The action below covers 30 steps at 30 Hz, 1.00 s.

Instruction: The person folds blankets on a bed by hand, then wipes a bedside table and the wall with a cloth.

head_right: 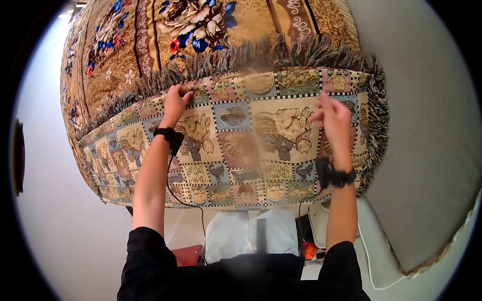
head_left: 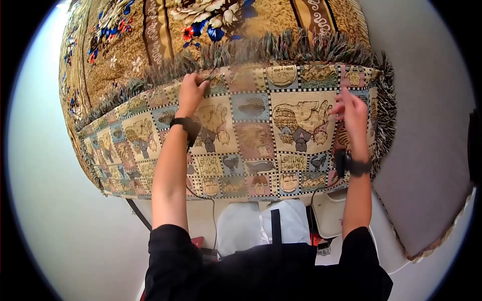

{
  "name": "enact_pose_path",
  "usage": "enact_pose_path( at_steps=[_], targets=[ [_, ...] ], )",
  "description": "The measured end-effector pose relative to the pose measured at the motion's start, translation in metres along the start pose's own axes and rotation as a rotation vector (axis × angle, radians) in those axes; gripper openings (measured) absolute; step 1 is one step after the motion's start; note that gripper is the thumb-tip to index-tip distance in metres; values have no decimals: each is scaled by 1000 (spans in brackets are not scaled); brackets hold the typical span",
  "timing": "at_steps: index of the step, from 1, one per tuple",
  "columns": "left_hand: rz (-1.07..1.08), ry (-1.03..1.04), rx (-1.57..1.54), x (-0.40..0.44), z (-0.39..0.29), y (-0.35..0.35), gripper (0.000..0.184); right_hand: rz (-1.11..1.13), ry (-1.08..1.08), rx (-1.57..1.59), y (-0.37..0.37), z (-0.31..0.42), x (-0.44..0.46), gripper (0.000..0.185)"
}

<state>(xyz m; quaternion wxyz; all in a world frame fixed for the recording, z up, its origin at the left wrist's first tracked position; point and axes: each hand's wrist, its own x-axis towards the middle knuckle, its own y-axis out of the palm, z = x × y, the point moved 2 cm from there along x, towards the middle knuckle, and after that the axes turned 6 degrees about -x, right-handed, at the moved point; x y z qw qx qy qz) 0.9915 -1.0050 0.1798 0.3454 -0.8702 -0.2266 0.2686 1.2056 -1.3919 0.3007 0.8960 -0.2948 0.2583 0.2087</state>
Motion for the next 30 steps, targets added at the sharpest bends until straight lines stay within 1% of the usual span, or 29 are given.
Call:
enact_pose_path(
  at_steps=[1, 2, 3, 5, 7, 8, 9, 12, 15, 16, 19, 20, 21, 23, 24, 25, 26, 27, 29, 30],
  targets=[
    [3, 31, 44, 1, 6, 0, 25, 16, 53, -5, 12, 11, 19, 55],
    [37, -22, -7, 4, 12, 2, 25, 33, 111, -11, 23, 20, 34, 61],
    [75, -77, -57, 6, 17, 5, 26, 31, 150, -40, 32, 23, 47, 62],
    [50, -42, -53, 6, 22, 8, 26, 22, 234, -104, 42, 22, 61, 64],
    [48, -7, -42, 5, 16, 6, 23, -3, 229, -114, 44, 18, 66, 61],
    [69, -46, -130, 3, 12, 4, 20, -9, 225, -119, 44, 15, 67, 60],
    [86, -88, -216, 2, 10, 3, 17, -11, 201, -101, 44, 11, 65, 58],
    [87, -90, -359, 2, 17, 1, 12, 1, 128, -52, 42, 3, 63, 52],
    [-14, -29, -434, -7, 20, -1, 11, -23, 123, 63, 42, 4, 58, 48],
    [-49, -39, -482, -9, 18, -1, 11, -57, 78, 152, 40, 7, 54, 45],
    [-108, -48, -574, -10, -1, -8, 11, -313, -93, 220, 25, 36, 34, 45],
    [-144, -17, -519, -10, -9, -15, 11, -394, -139, 198, 24, 41, 26, 47],
    [-175, 22, -533, -9, -14, -18, 12, -429, -195, 194, 21, 41, 23, 48],
    [-211, 21, -519, -10, -33, -22, 12, -485, -262, 133, 17, 40, 22, 49],
    [-208, 41, -510, -4, -27, -14, 13, -431, -211, 153, 16, 36, 29, 48],
    [-209, 58, -499, 1, -23, -7, 13, -333, -115, 149, 18, 31, 39, 47],
    [-126, -31, -404, 4, -18, 0, 15, -278, -46, 95, 22, 25, 50, 47],
    [-98, -34, -379, 14, 10, 22, 17, -222, 22, 42, 27, 17, 61, 48],
    [-204, 65, -225, 8, -6, 25, 18, -213, 14, 10, 28, 15, 70, 51],
    [-228, 33, -200, 5, -14, 25, 16, -208, 17, 6, 29, 17, 69, 51]
  ],
)
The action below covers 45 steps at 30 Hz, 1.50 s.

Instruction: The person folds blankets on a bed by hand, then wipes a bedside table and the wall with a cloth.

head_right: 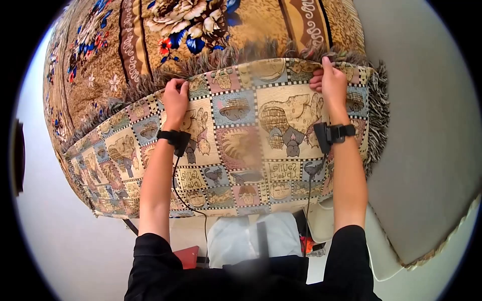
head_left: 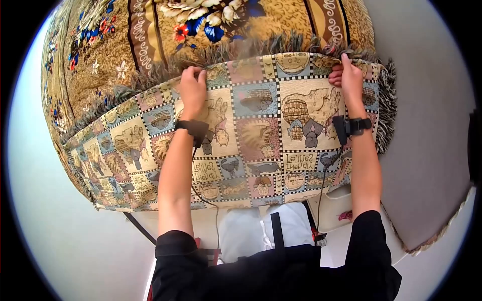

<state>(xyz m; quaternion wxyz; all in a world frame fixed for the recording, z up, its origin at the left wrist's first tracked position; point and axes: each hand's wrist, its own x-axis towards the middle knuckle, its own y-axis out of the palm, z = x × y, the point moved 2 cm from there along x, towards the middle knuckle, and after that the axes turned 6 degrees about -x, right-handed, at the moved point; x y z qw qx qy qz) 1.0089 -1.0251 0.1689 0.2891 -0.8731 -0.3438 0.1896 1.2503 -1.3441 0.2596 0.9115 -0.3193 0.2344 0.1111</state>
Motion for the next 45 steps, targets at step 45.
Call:
enact_pose_path(
  at_steps=[45],
  targets=[
    [566, 87, 547, -397, -92, 99, 84, -569, 296, 18, -165, -376, -244, 54]
  ],
)
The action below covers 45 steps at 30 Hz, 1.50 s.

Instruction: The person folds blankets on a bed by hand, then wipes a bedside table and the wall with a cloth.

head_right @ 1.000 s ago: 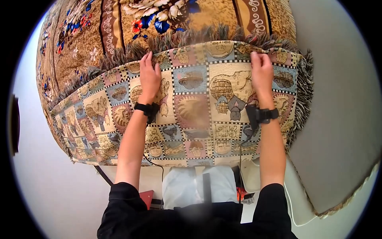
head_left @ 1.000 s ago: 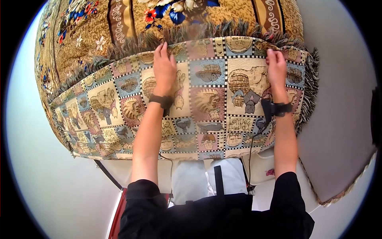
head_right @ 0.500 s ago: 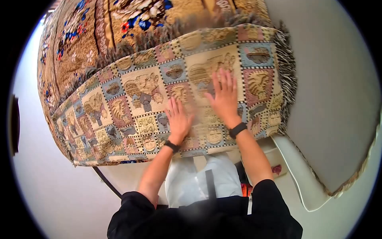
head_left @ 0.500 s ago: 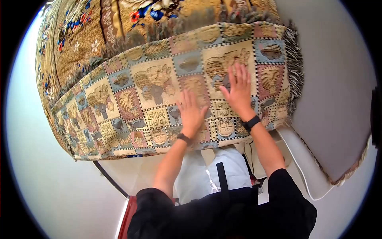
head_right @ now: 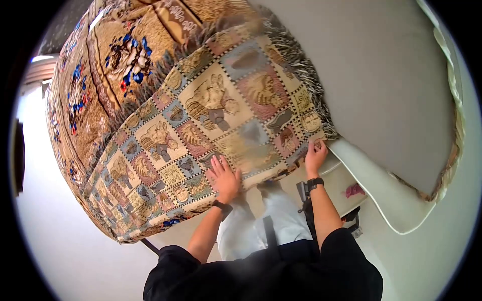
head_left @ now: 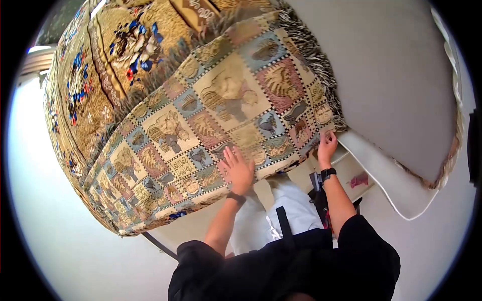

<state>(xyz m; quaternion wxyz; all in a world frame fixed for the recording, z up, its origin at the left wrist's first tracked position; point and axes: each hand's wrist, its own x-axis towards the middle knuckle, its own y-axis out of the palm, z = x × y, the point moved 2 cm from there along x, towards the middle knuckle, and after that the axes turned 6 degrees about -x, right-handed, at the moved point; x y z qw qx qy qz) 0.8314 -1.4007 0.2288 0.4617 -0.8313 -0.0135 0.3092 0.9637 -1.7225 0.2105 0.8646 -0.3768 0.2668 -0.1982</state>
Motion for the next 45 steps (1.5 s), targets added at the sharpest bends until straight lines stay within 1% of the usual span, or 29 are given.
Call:
enact_pose_path(
  at_steps=[1, 3, 4, 6, 9, 10, 12, 13, 16, 18, 20, 22, 23, 24, 25, 26, 27, 28, 29, 31, 33, 36, 37, 38, 40, 41, 43, 44, 45],
  targets=[
    [-42, -11, 1, 0, -2, 3, 80, -52, 40, 52, -3, -22, 12, 56],
    [-40, -10, 30, 2, -3, 7, 81, -154, 125, 166, 6, -51, 35, 61],
    [-39, -9, 50, 1, -1, 8, 81, -108, 351, 315, 1, -39, 37, 61],
    [-11, -15, 57, -2, 0, 6, 81, 4, 540, 581, -4, -20, 39, 56],
    [24, -40, 71, 2, -7, 0, 81, 25, 450, 833, -2, -15, 51, 48],
    [37, -53, 79, 4, -10, -2, 82, 121, 532, 918, -4, -14, 52, 47],
    [78, -76, -43, 9, -19, -12, 77, 319, 685, 1086, -10, -6, 51, 44],
    [101, -90, -103, 11, -22, -16, 75, 299, 663, 1115, -15, -1, 48, 45],
    [97, 54, -510, 39, -15, -8, 66, 105, 474, 953, -35, 16, 27, 42],
    [240, -55, -896, 45, -57, -36, 57, 12, 159, 745, -53, 44, 2, 33],
    [307, -111, -1052, 47, -97, -63, 55, -2, -22, 678, -77, 89, -20, 29],
    [377, -105, -1188, 54, -144, -90, 51, 85, -136, 607, -87, 103, -44, 23],
    [416, -104, -1257, 57, -165, -102, 49, 113, -249, 608, -91, 114, -57, 21],
    [466, -62, -1258, 61, -186, -116, 50, 206, -387, 523, -107, 143, -69, 21],
    [517, -24, -1259, 63, -202, -130, 51, 356, -464, 532, -97, 125, -77, 25],
    [568, 11, -1259, 66, -209, -139, 52, 450, -585, 364, -102, 130, -87, 30],
    [575, 2, -1211, 73, -210, -144, 55, 380, -744, 357, -97, 130, -93, 28],
    [581, -3, -1164, 81, -209, -149, 57, 358, -944, 409, -108, 154, -94, 26],
    [616, 70, -1120, 92, -203, -153, 57, 370, -1039, 312, -105, 154, -102, 23],
    [388, 281, -900, 83, -211, -180, 52, 419, -1205, 207, -103, 158, -120, 18],
    [557, 31, -1079, 77, -233, -205, 42, 490, -1350, 194, -104, 171, -131, 15],
    [505, 43, -745, 82, -223, -195, 30, 628, -1420, 126, -92, 167, -152, 12],
    [456, 44, -858, 81, -215, -182, 22, 659, -1459, 54, -92, 168, -156, 11],
    [349, 130, -787, 85, -195, -168, 19, 757, -1409, 112, -94, 169, -153, 13],
    [250, 89, -716, 81, -165, -153, 17, 962, -1295, 224, -95, 172, -142, 18],
    [234, 114, -714, 78, -162, -150, 15, 946, -1248, 306, -94, 173, -129, 28],
    [245, 50, -781, 69, -164, -142, 16, 889, -1043, 338, -93, 183, -94, 29],
    [248, 20, -818, 65, -167, -138, 16, 906, -754, 292, -89, 184, -78, 26],
    [223, -71, -819, 60, -169, -133, 19, 828, -597, 401, -80, 188, -61, 27]
  ],
)
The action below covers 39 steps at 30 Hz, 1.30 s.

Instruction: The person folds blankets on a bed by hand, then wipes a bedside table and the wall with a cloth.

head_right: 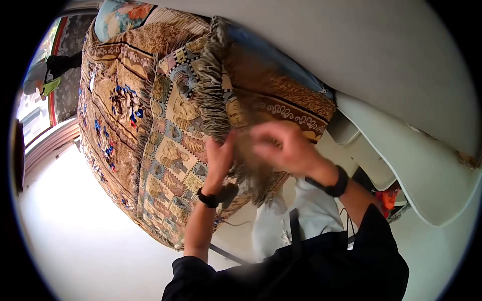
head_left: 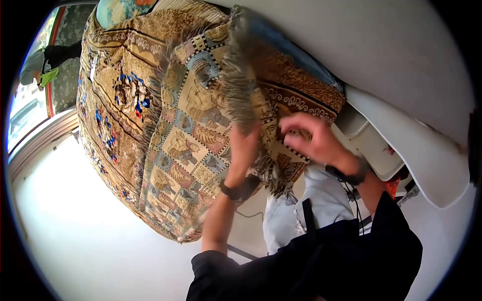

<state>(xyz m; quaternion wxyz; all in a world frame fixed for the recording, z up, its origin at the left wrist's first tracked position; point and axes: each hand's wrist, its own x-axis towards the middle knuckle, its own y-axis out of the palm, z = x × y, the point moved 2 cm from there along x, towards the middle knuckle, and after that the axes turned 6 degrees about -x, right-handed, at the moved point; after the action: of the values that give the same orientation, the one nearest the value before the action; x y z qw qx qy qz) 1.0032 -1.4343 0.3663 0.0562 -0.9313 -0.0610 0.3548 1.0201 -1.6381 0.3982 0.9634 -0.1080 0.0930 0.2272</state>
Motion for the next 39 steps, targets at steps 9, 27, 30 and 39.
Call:
enact_pose_path(
  at_steps=[9, 27, 30, 39],
  targets=[
    [-150, 228, -144, -5, 17, 40, 37, -12, 366, 217, 6, -26, 184, 71],
    [395, 509, -288, -11, -55, 88, 23, -203, -169, -667, -80, 58, 231, 39],
    [563, 432, -499, -12, -85, 90, 25, -146, -89, -513, -88, 90, 230, 40],
    [341, 252, -549, 52, -11, 146, 41, 53, 376, -327, -44, 34, 227, 48]
  ],
)
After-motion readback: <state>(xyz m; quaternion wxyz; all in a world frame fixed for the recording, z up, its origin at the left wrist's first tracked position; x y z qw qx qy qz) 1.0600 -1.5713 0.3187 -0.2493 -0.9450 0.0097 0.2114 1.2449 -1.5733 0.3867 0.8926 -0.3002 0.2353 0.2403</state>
